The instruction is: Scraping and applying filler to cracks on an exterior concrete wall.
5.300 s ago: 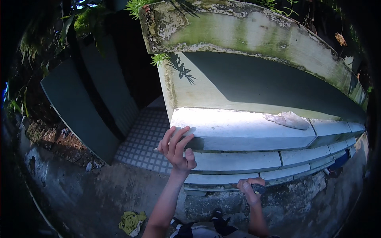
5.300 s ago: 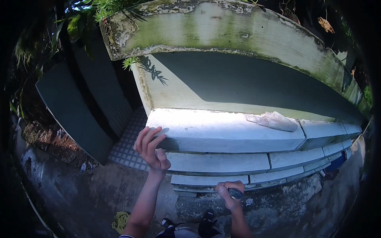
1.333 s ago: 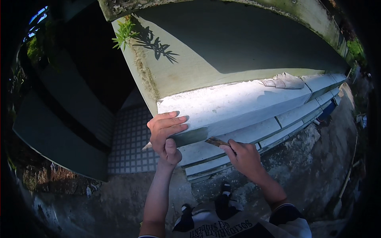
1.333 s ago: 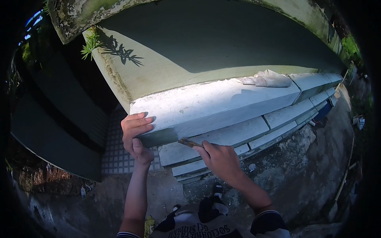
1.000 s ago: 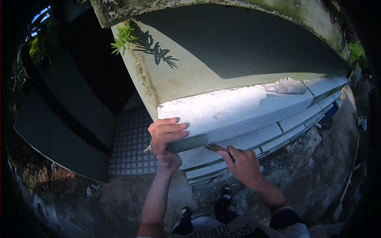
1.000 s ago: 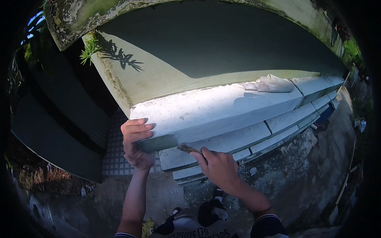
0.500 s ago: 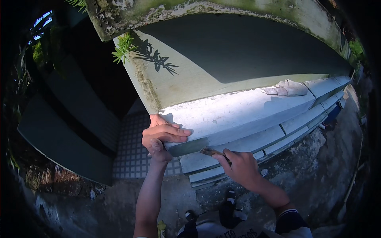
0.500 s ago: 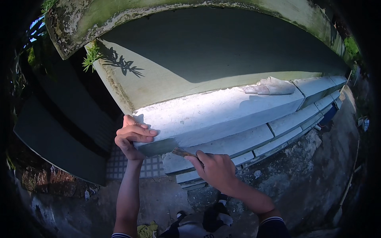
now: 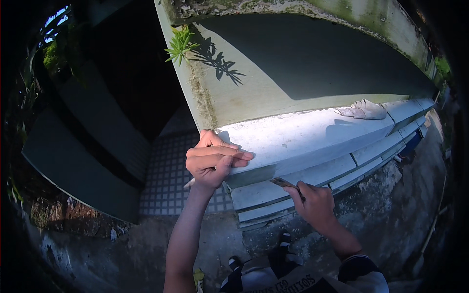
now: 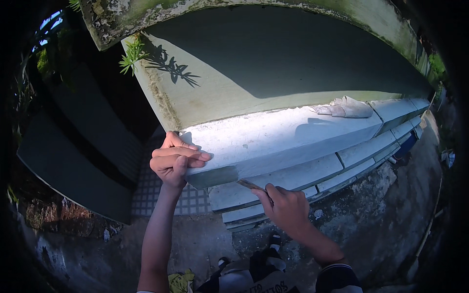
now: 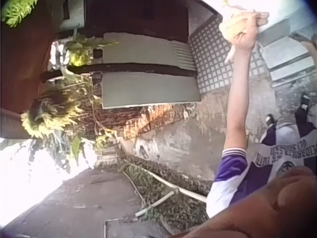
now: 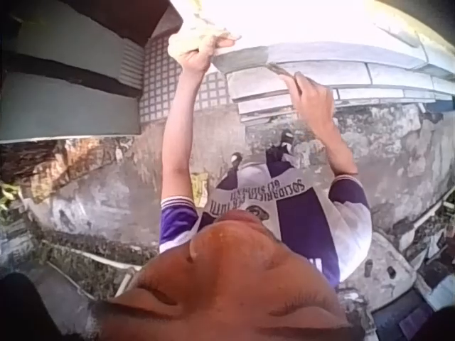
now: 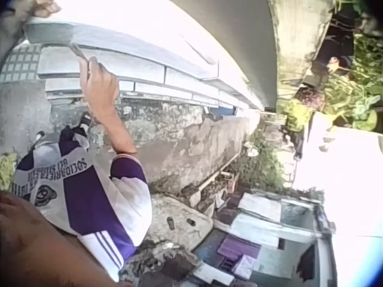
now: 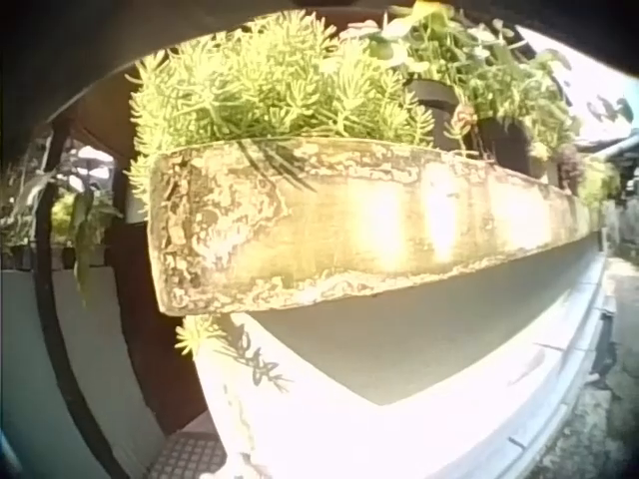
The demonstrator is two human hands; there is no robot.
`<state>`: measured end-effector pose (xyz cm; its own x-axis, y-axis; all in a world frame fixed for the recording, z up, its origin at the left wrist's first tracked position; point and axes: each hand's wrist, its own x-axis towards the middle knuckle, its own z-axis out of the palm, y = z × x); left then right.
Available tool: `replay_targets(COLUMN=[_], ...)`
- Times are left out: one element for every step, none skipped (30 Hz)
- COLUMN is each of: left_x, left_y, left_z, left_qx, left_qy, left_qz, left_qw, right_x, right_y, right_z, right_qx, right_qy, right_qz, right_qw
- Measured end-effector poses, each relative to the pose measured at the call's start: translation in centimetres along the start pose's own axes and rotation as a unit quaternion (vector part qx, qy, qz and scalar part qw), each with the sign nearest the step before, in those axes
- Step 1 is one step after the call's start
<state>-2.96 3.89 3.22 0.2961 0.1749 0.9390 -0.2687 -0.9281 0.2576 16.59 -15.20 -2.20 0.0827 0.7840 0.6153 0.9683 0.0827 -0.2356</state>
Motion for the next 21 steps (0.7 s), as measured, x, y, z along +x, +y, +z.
replay_targets(left_x=[0.0,-0.1,-0.1,0.0,0.0,0.0,0.0,0.0,0.1,0.2,0.3,0.2,0.3,0.4,0.7,0.8,0.9,0.9,0.5,0.7,1.0], left_y=[-0.4,-0.7,-0.8,-0.8,-0.8,-0.9,-1.0,-1.0,-1.0,-1.0,-1.1,-1.2,-1.6,-1.8,-1.9,-1.9,-1.7,-1.5,-1.4,-1.1,-0.8], left_z=[0.1,0.2,0.3,0.5,0.6,0.6,0.5,0.4,0.4,0.5,0.5,0.4,0.8,1.2,1.4,1.0,0.6,0.3,-0.4,-0.6,-0.8], left_qx=[-0.013,-0.026,-0.033,-0.040,-0.046,-0.051,-0.045,-0.038,-0.037,-0.035,-0.032,-0.027,-0.028,-0.036,-0.043,-0.045,-0.032,-0.019,-0.021,-0.016,-0.027], left_qy=[0.018,0.035,0.034,0.048,0.063,0.060,0.062,0.063,0.063,0.062,0.061,0.060,0.058,0.056,0.057,0.052,0.033,0.015,-0.013,-0.007,-0.039], left_qz=[0.008,0.015,0.014,0.018,0.021,0.019,0.029,0.039,0.035,0.036,0.036,0.031,0.041,0.051,0.075,0.072,0.048,0.025,0.002,0.002,-0.011], left_qw=[1.000,0.999,0.999,0.998,0.997,0.997,0.997,0.996,0.997,0.997,0.997,0.997,0.997,0.997,0.995,0.995,0.998,0.999,1.000,1.000,0.999], right_x=[0.3,0.3,0.3,0.2,0.3,0.3,0.4,0.4,0.4,0.3,0.5,1.1,1.6,2.2,3.2,4.0,4.1,3.9,3.8,3.3,2.2], right_y=[0.1,0.1,0.0,-0.1,-0.2,-0.3,-0.3,-0.3,-0.3,-0.4,-0.7,-1.4,-2.1,-3.4,-5.2,-6.3,-6.5,-6.3,-6.2,-5.9,-5.6], right_z=[-0.3,-0.4,-0.3,-0.3,-0.3,-0.1,0.0,0.2,0.4,0.6,0.9,1.4,1.7,1.9,2.2,2.7,2.9,3.2,3.6,3.1,2.4], right_qx=[-0.012,-0.017,-0.030,-0.043,-0.046,-0.037,-0.025,-0.023,-0.025,-0.026,-0.020,-0.008,-0.001,-0.003,-0.010,-0.015,-0.014,-0.003,0.011,0.011,0.044], right_qy=[-0.013,-0.013,-0.014,-0.015,-0.016,-0.015,-0.015,-0.018,-0.010,-0.002,-0.006,-0.019,-0.030,-0.033,-0.032,-0.030,-0.031,-0.021,-0.013,-0.015,-0.043], right_qz=[-0.005,0.001,-0.010,-0.020,-0.014,-0.008,-0.008,-0.007,-0.007,-0.007,-0.007,-0.038,-0.061,-0.050,-0.070,-0.094,-0.089,-0.091,-0.101,-0.108,-0.068], right_qw=[1.000,1.000,0.999,0.999,0.999,0.999,1.000,1.000,1.000,1.000,1.000,0.999,0.998,0.998,0.997,0.995,0.995,0.996,0.995,0.994,0.996])
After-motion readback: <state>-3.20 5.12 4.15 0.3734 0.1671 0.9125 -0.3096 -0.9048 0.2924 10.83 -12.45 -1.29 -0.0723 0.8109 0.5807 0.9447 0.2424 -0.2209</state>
